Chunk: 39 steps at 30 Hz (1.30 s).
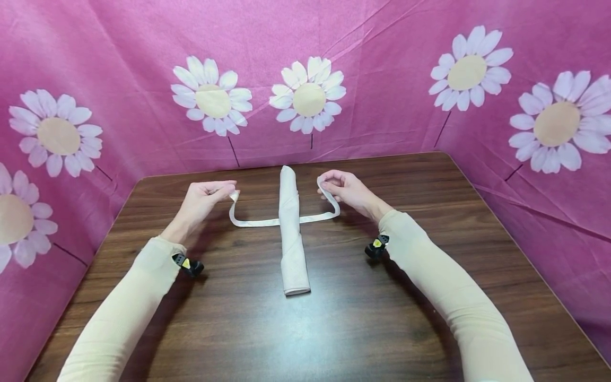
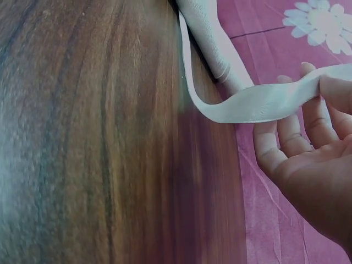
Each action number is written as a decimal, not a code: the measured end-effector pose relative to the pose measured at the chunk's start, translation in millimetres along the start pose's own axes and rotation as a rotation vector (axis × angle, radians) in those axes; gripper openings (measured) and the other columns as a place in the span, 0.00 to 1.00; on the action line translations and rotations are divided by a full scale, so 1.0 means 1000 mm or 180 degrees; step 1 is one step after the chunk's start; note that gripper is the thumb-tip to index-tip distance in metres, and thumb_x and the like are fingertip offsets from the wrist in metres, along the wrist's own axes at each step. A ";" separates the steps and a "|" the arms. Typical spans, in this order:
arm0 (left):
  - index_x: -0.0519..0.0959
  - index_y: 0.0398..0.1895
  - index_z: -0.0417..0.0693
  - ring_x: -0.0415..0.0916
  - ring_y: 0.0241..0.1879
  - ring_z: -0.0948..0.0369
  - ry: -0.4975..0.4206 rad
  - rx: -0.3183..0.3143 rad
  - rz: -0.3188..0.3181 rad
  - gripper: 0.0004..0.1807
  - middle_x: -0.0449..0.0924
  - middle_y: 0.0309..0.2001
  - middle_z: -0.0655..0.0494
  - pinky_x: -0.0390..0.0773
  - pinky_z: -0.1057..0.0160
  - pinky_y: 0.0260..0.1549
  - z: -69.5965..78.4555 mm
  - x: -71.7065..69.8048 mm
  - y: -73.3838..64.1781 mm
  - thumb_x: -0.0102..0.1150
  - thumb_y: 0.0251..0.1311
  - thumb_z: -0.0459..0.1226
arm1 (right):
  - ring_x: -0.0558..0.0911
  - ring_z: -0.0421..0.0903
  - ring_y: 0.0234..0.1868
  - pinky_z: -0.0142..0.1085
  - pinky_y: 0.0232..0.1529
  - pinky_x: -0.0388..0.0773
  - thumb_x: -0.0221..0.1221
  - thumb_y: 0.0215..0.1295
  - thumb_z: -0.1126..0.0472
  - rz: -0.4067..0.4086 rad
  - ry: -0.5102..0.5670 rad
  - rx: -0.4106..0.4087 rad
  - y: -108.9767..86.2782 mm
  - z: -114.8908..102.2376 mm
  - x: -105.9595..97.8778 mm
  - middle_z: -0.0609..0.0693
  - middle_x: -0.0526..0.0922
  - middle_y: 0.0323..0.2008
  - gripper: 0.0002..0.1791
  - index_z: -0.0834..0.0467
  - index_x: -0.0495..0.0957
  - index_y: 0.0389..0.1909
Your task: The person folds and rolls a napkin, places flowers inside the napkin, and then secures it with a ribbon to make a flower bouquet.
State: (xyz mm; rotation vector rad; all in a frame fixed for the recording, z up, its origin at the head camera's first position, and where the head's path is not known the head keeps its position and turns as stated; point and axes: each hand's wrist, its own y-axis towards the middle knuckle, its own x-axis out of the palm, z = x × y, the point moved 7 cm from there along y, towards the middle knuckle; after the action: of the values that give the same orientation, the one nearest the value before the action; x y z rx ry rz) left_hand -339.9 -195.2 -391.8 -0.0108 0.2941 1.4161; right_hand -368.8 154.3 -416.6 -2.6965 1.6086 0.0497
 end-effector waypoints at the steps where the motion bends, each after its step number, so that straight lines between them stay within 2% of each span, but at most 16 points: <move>1: 0.80 0.60 0.36 0.85 0.45 0.65 -0.0020 -0.0014 -0.0053 0.22 0.87 0.47 0.49 0.78 0.66 0.53 0.000 0.002 0.000 0.66 0.68 0.39 | 0.85 0.53 0.47 0.43 0.47 0.83 0.57 0.75 0.65 0.0028 -0.0006 0.0021 0.000 0.000 0.000 0.59 0.85 0.43 0.10 0.63 0.75 0.53; 4: 0.74 0.68 0.37 0.84 0.48 0.64 -0.0169 -0.0092 -0.0247 0.27 0.87 0.48 0.48 0.77 0.63 0.55 -0.001 0.008 0.000 0.64 0.69 0.38 | 0.85 0.52 0.46 0.42 0.47 0.83 0.57 0.75 0.65 0.0115 -0.0070 0.0100 0.002 0.002 0.000 0.57 0.86 0.42 0.13 0.64 0.74 0.56; 7: 0.73 0.68 0.38 0.83 0.50 0.64 -0.0149 -0.0091 -0.0425 0.26 0.86 0.51 0.48 0.76 0.62 0.57 0.000 0.014 0.000 0.62 0.71 0.39 | 0.84 0.52 0.47 0.42 0.49 0.83 0.58 0.75 0.64 0.0159 -0.0138 0.0168 0.005 0.004 0.000 0.58 0.86 0.44 0.15 0.64 0.74 0.58; 10: 0.79 0.62 0.37 0.81 0.53 0.64 -0.0018 0.0019 -0.0528 0.21 0.84 0.54 0.47 0.75 0.62 0.58 0.004 0.019 0.000 0.60 0.73 0.41 | 0.84 0.52 0.46 0.42 0.49 0.82 0.59 0.75 0.62 0.0172 -0.0207 0.0208 0.008 0.005 0.002 0.63 0.84 0.46 0.16 0.65 0.76 0.58; 14: 0.86 0.49 0.38 0.78 0.59 0.61 0.0087 0.0153 -0.0533 0.16 0.83 0.56 0.49 0.73 0.61 0.60 0.012 0.025 0.002 0.58 0.73 0.42 | 0.83 0.53 0.44 0.42 0.47 0.82 0.60 0.74 0.60 0.0173 -0.0295 0.0227 0.010 0.005 0.007 0.69 0.82 0.47 0.16 0.66 0.78 0.55; 19: 0.86 0.38 0.38 0.77 0.61 0.59 0.0060 0.0196 -0.0525 0.16 0.85 0.54 0.51 0.70 0.60 0.63 0.019 0.030 0.003 0.59 0.73 0.43 | 0.83 0.55 0.44 0.43 0.46 0.82 0.60 0.74 0.59 0.0143 -0.0369 0.0199 0.013 0.003 0.015 0.69 0.82 0.47 0.16 0.66 0.79 0.54; 26: 0.83 0.36 0.37 0.75 0.64 0.57 -0.0142 0.0232 -0.0782 0.17 0.82 0.58 0.49 0.68 0.56 0.66 0.025 0.043 0.004 0.57 0.74 0.43 | 0.83 0.53 0.41 0.35 0.38 0.79 0.62 0.73 0.59 0.0107 -0.0445 0.0132 0.020 -0.001 0.029 0.65 0.84 0.42 0.15 0.65 0.81 0.53; 31: 0.83 0.31 0.41 0.72 0.66 0.57 -0.0211 0.0304 -0.0938 0.16 0.80 0.60 0.48 0.66 0.55 0.67 0.027 0.053 0.004 0.56 0.75 0.43 | 0.82 0.50 0.41 0.32 0.37 0.77 0.62 0.73 0.61 0.0050 -0.0385 0.0103 0.024 -0.003 0.038 0.55 0.86 0.38 0.14 0.64 0.80 0.53; 33: 0.82 0.30 0.39 0.71 0.67 0.56 -0.0258 0.0328 -0.0996 0.17 0.80 0.61 0.48 0.64 0.55 0.68 0.028 0.057 0.003 0.55 0.75 0.42 | 0.83 0.46 0.40 0.31 0.38 0.77 0.61 0.73 0.62 0.0021 -0.0305 0.0090 0.024 -0.005 0.043 0.53 0.87 0.38 0.14 0.65 0.79 0.54; 35: 0.80 0.28 0.37 0.71 0.67 0.57 -0.0287 0.0318 -0.1063 0.19 0.79 0.62 0.49 0.64 0.55 0.68 0.027 0.062 0.002 0.55 0.75 0.41 | 0.83 0.42 0.39 0.31 0.38 0.77 0.61 0.73 0.63 -0.0011 -0.0244 0.0070 0.025 -0.007 0.047 0.55 0.87 0.39 0.14 0.65 0.78 0.54; 39: 0.80 0.27 0.35 0.70 0.68 0.56 -0.0345 0.0239 -0.1158 0.18 0.77 0.64 0.50 0.66 0.55 0.67 0.023 0.070 0.002 0.54 0.76 0.37 | 0.82 0.42 0.39 0.30 0.37 0.76 0.61 0.72 0.63 -0.0037 -0.0207 0.0069 0.028 -0.009 0.054 0.65 0.84 0.44 0.14 0.64 0.78 0.54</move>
State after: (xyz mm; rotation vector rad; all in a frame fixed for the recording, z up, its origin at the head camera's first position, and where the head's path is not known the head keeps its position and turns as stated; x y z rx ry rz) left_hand -328.7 -123.2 -384.0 0.0707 0.2412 1.0399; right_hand -367.1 93.1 -409.0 -2.6586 1.5667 0.1180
